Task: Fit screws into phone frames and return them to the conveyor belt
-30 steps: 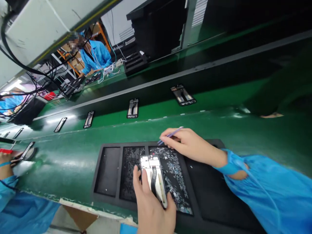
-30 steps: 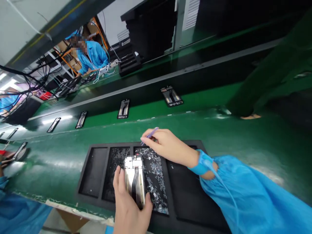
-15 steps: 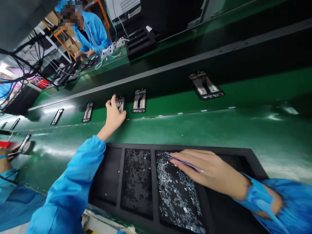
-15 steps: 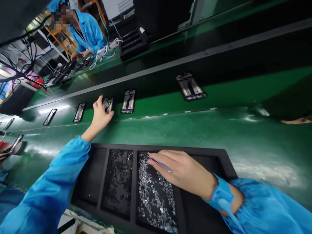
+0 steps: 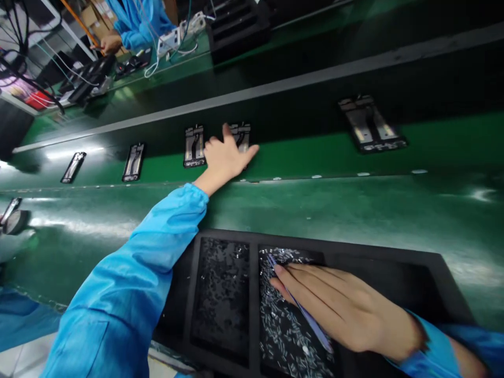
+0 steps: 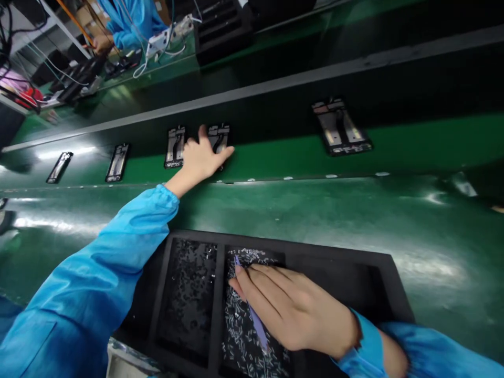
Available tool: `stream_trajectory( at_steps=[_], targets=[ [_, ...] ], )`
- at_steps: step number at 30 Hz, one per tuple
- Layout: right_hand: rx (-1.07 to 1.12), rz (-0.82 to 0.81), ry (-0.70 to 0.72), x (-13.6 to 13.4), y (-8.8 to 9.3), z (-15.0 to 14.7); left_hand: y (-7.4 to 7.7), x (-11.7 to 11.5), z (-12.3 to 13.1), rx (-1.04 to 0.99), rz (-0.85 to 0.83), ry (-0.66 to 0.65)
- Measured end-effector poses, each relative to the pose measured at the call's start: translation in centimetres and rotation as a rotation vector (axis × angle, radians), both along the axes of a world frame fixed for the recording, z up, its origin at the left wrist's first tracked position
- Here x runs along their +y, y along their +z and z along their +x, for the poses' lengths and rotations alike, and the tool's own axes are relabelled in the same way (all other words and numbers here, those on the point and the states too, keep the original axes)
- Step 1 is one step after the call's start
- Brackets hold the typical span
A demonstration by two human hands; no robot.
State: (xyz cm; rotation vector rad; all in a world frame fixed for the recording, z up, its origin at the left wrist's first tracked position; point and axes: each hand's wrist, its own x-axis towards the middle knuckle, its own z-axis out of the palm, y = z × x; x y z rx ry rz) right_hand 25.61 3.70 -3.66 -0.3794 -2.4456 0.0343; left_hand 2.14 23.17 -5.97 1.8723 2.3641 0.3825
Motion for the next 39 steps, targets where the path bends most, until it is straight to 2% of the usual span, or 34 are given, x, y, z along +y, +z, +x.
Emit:
stream_trajectory(
  at_steps=[3,7,10,12,13,15,17,19,21,23,26,28,30,35,39],
  targets=[
    [-0.067,0.038,0.018,-0.1,0.0,0.1,-0.8,0.1,2.7,-0.014,-0.002,0.048],
    [-0.127,0.081,0.045,-0.7,-0.5,0.6,-1.0,1.0,3.4,-0.137,0.113,0.08],
    [-0.125,0.089,0.056,-0.8,-0.4,0.5,0.3,0.4,3.1,-0.203,0.106,0.077],
    [-0.157,0.132,0.068,-0.6,0.0,0.2,2.0,-1.7,2.7,-0.223,0.095,0.031],
    [-0.177,0.159,0.07,-0.6,0.3,0.0,3.0,-3.5,2.5,-0.228,0.091,-0.008],
    [-0.199,0.207,0.063,-0.6,0.7,-0.3,5.3,-8.4,1.7,-0.233,0.082,-0.098],
    [-0.208,0.232,0.043,-0.9,0.8,-0.6,7.3,-14.8,0.9,-0.244,0.051,-0.148],
    [-0.218,0.248,0.006,-1.4,0.8,-0.9,8.6,-21.6,0.2,-0.237,-0.002,-0.128],
    [-0.239,0.255,-0.053,-2.0,0.6,-1.2,8.7,-28.1,0.1,-0.183,0.017,-0.046],
    [-0.274,0.255,-0.114,-2.6,0.3,-1.5,7.7,-33.3,1.0,-0.122,0.058,0.038],
    [-0.317,0.264,-0.164,-3.0,-0.1,-2.0,5.1,-38.2,3.6,-0.059,0.076,0.17],
    [-0.315,0.282,-0.165,-3.0,-0.2,-2.2,3.8,-39.5,5.4,-0.021,0.078,0.208],
    [-0.296,0.291,-0.163,-2.9,-0.1,-2.4,3.1,-39.8,6.7,0.009,0.094,0.205],
    [-0.222,0.252,-0.167,-2.8,0.4,-1.9,3.1,-38.4,7.4,0.016,0.151,0.153],
    [-0.147,0.229,-0.188,-2.7,0.0,-1.0,3.1,-37.4,7.6,0.002,0.138,0.131]
  ],
)
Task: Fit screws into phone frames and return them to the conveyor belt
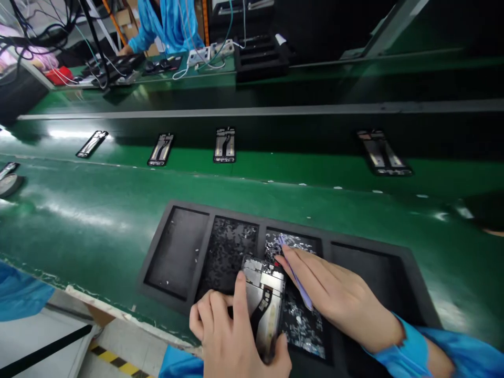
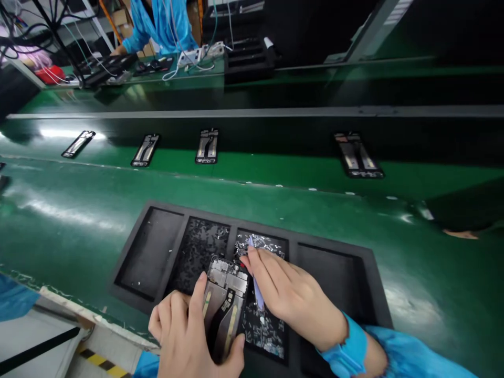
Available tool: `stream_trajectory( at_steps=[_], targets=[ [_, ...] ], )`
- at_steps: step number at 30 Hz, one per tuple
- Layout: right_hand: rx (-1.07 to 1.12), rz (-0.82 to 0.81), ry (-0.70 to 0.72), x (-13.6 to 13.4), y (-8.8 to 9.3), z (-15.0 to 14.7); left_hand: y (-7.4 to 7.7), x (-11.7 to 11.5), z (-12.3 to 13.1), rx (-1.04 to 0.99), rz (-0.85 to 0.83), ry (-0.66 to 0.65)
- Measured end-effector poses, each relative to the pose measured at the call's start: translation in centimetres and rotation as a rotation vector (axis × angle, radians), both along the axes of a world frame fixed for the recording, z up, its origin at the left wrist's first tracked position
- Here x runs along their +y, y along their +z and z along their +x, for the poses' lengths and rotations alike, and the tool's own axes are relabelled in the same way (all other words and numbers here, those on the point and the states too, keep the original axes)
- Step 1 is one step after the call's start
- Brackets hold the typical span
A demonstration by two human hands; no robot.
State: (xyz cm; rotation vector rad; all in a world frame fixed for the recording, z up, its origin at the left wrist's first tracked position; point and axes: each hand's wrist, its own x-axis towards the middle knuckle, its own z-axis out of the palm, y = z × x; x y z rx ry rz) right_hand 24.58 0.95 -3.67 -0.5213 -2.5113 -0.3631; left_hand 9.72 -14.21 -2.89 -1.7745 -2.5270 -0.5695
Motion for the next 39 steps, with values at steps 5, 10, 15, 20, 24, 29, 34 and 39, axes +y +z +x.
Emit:
stream_trajectory(
  at_steps=[5,10,15,20,24,29,34,39],
  targets=[
    [0.045,-0.038,0.029,0.0,-0.6,0.3,-0.7,-0.1,-0.1,0.007,-0.011,-0.045],
    [0.011,-0.094,0.014,0.1,-0.6,0.2,-1.5,-0.9,-2.8,-0.07,0.085,-0.252],
    [-0.046,-0.076,0.013,0.0,-0.9,0.3,-2.3,-2.0,-6.0,-0.096,0.095,-0.583],
    [-0.054,-0.064,0.001,0.1,-0.7,0.0,-2.7,-2.9,-7.2,0.018,0.083,-0.632],
    [-0.039,-0.071,0.0,0.1,-0.6,-0.3,-1.9,-1.8,-8.0,0.092,0.15,-0.761],
    [0.126,-0.235,-0.076,0.3,0.3,-0.3,0.8,1.8,-8.4,0.252,0.195,-0.952],
    [0.36,-0.713,-0.268,1.3,4.7,-1.4,1.9,5.2,-7.6,0.414,0.093,-1.187],
    [0.214,-0.595,-0.124,2.6,5.9,-4.3,0.4,5.8,-7.3,0.388,0.095,-1.215]
  ],
)
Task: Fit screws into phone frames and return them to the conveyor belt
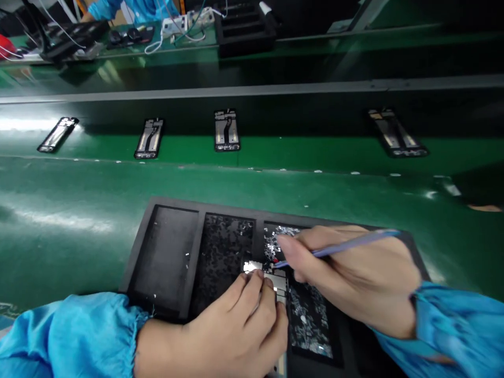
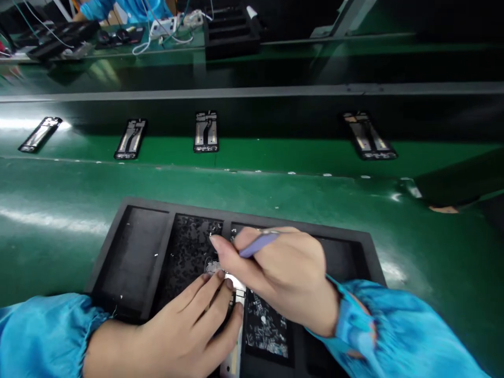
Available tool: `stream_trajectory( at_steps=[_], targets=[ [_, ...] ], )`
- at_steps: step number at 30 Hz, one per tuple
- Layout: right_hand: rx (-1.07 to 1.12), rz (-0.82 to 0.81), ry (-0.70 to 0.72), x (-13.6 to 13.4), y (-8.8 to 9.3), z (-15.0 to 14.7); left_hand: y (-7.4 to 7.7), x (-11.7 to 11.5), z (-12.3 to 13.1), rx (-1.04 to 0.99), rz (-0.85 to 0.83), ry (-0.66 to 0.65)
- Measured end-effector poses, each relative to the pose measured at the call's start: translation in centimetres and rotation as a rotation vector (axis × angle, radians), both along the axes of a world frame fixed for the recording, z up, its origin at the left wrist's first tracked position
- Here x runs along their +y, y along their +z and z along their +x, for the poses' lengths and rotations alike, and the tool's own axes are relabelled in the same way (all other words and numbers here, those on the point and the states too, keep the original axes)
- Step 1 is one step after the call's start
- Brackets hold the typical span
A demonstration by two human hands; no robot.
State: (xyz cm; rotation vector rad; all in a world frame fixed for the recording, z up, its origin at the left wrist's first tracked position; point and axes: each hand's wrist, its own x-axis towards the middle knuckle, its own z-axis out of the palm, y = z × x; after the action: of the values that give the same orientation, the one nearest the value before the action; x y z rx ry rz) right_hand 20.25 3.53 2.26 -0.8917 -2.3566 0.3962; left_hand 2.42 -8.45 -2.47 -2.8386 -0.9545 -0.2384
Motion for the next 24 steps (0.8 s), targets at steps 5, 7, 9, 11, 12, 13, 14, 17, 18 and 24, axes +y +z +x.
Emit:
stream_trajectory(
  at_steps=[5,7,9,11,12,13,14,17,18,24],
  targets=[
    [0.039,0.089,-0.031,-0.2,-2.8,-2.1,-0.7,-0.3,0.1,-0.061,0.027,0.012],
    [0.043,0.071,-0.05,-0.4,-3.5,-2.2,-0.7,-0.2,0.1,-0.075,0.032,0.027],
    [0.019,0.014,-0.042,-0.5,-3.7,-2.1,-0.7,-0.2,0.2,-0.081,0.033,0.036],
    [0.001,-0.019,-0.043,-0.5,-3.7,-2.1,-0.7,-0.2,0.2,-0.083,0.033,0.041],
    [-0.002,-0.024,-0.045,-0.4,-3.6,-2.0,-0.8,-0.2,0.3,-0.089,0.037,0.044],
    [-0.005,-0.025,-0.046,-0.4,-3.5,-2.0,-0.9,-0.2,0.3,-0.098,0.045,0.05],
    [-0.011,-0.029,-0.045,-0.3,-3.5,-1.9,-0.9,-0.2,0.3,-0.103,0.051,0.054],
    [-0.055,-0.068,-0.018,-0.2,-3.5,-1.7,-1.0,-0.2,0.3,-0.109,0.065,0.053],
    [-0.064,-0.074,-0.015,-0.1,-3.6,-1.7,-1.0,-0.1,0.3,-0.106,0.064,0.048],
    [-0.015,0.019,0.095,0.1,-4.7,-1.6,-1.2,-0.3,0.4,-0.12,0.076,0.057]
  ],
)
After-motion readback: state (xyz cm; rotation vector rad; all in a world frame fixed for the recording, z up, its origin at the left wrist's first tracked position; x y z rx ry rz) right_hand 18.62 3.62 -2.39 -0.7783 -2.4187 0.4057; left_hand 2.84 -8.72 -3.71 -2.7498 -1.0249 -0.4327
